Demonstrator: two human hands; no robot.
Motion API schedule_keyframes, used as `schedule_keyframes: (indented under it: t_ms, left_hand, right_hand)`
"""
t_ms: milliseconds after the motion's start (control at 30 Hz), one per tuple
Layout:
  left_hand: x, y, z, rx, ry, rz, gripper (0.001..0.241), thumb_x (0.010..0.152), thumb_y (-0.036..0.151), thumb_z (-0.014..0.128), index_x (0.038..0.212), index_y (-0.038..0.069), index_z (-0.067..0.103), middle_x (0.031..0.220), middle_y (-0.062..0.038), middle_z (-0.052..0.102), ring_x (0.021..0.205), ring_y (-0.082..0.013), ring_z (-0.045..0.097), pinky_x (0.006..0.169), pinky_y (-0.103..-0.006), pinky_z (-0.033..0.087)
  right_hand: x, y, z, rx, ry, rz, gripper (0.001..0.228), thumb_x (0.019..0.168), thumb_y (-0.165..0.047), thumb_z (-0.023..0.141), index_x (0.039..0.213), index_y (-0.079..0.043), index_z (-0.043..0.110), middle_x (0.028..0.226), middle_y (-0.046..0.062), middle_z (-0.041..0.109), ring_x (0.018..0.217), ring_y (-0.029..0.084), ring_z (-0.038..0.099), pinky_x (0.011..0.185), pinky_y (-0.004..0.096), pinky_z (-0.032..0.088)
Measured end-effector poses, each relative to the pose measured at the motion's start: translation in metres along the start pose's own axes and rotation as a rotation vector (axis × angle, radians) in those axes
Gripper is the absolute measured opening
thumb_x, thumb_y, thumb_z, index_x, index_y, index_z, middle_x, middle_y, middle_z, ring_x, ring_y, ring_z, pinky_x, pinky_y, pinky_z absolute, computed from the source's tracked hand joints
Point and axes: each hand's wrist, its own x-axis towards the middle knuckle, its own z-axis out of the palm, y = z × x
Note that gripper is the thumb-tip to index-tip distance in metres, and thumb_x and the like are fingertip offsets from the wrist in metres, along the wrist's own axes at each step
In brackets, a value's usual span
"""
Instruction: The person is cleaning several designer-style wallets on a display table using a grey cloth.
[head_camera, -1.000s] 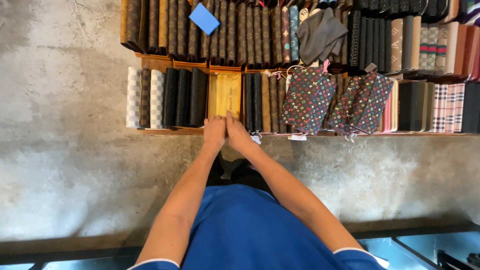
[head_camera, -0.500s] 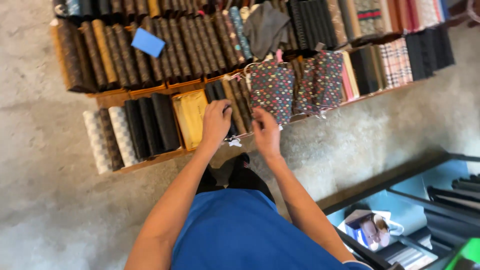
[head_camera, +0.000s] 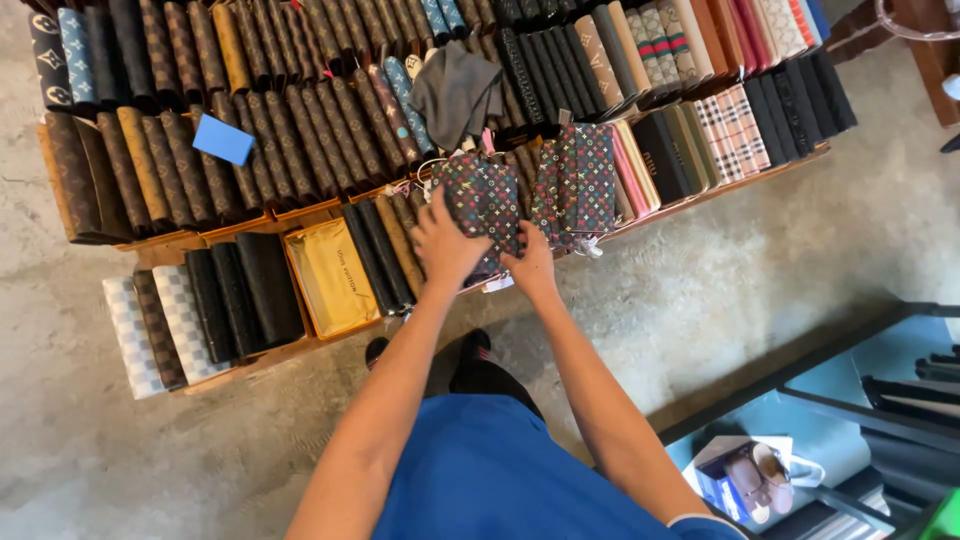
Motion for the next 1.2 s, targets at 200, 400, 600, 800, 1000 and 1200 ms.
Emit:
schedule_keyframes:
  t_ms: [200, 400, 600, 800, 1000, 1200]
  left_hand:
    - [0.022, -0.041, -0.004, -0.427, 0.065, 0.037, 0.115, 0.05, 0.021, 0.085, 0.152, 0.01, 0.034, 0.145, -0.019, 0.051, 0.136, -0.0357, 0.05, 0.116, -0.045, 0.04]
    - [-0.029, 0.023, 0.002, -0.208, 0.184, 0.161, 0.098, 0.059, 0.034, 0.09, 0.143, 0.008, 0.046, 0.141, -0.019, 0.05, 0.132, -0.0401, 0.046, 0.113, -0.0494, 0.038]
    - [-0.036, 0.009, 0.044, -0.103, 0.068, 0.069, 0.103, 0.062, 0.05, 0.09, 0.148, 0.014, 0.046, 0.151, -0.016, 0.045, 0.136, -0.0403, 0.041, 0.112, -0.0531, 0.037]
    - [-0.02, 0.025, 0.013, -0.176, 0.101, 0.09, 0.115, 0.054, 0.042, 0.095, 0.145, 0.005, 0.036, 0.143, -0.023, 0.046, 0.129, -0.0409, 0.047, 0.102, -0.052, 0.04]
    - [0.012, -0.049, 0.002, -0.951, -0.109, -0.09, 0.088, 0.071, 0.02, 0.079, 0.148, 0.008, 0.039, 0.121, -0.017, 0.061, 0.103, -0.0301, 0.064, 0.085, -0.0434, 0.055]
    - [0.001, -0.061, -0.034, -1.302, -0.299, -0.169, 0.073, 0.078, 0.019, 0.073, 0.143, 0.008, 0.042, 0.109, -0.01, 0.064, 0.094, -0.0249, 0.072, 0.069, -0.0434, 0.063]
  right_hand:
    - [0.008, -0.012, -0.009, 0.074, -0.065, -0.008, 0.087, 0.069, -0.007, 0.086, 0.146, -0.004, 0.046, 0.12, 0.016, 0.068, 0.089, 0.025, 0.07, 0.08, 0.037, 0.058]
    - [0.041, 0.055, 0.023, 0.296, -0.055, -0.015, 0.057, 0.09, -0.022, 0.068, 0.141, -0.002, 0.054, 0.118, 0.013, 0.072, 0.094, 0.019, 0.067, 0.086, 0.033, 0.054]
    - [0.051, 0.038, 0.012, 0.758, -0.245, 0.403, 0.067, 0.107, -0.058, 0.046, 0.122, 0.003, 0.068, 0.108, 0.005, 0.07, 0.091, 0.015, 0.062, 0.08, 0.032, 0.05]
    - [0.028, -0.025, -0.012, 0.976, -0.396, 0.318, 0.066, 0.098, -0.06, 0.042, 0.136, -0.008, 0.054, 0.109, -0.001, 0.068, 0.089, 0.013, 0.062, 0.072, 0.03, 0.05]
    - [0.06, 0.015, 0.041, 0.813, -0.208, 0.194, 0.053, 0.098, -0.023, 0.072, 0.141, -0.001, 0.048, 0.118, 0.007, 0.067, 0.098, 0.017, 0.064, 0.086, 0.033, 0.054]
    - [0.049, 0.028, 0.008, 1.415, -0.494, 0.416, 0.04, 0.102, -0.023, 0.06, 0.136, -0.002, 0.055, 0.114, 0.009, 0.069, 0.091, 0.021, 0.067, 0.075, 0.037, 0.058]
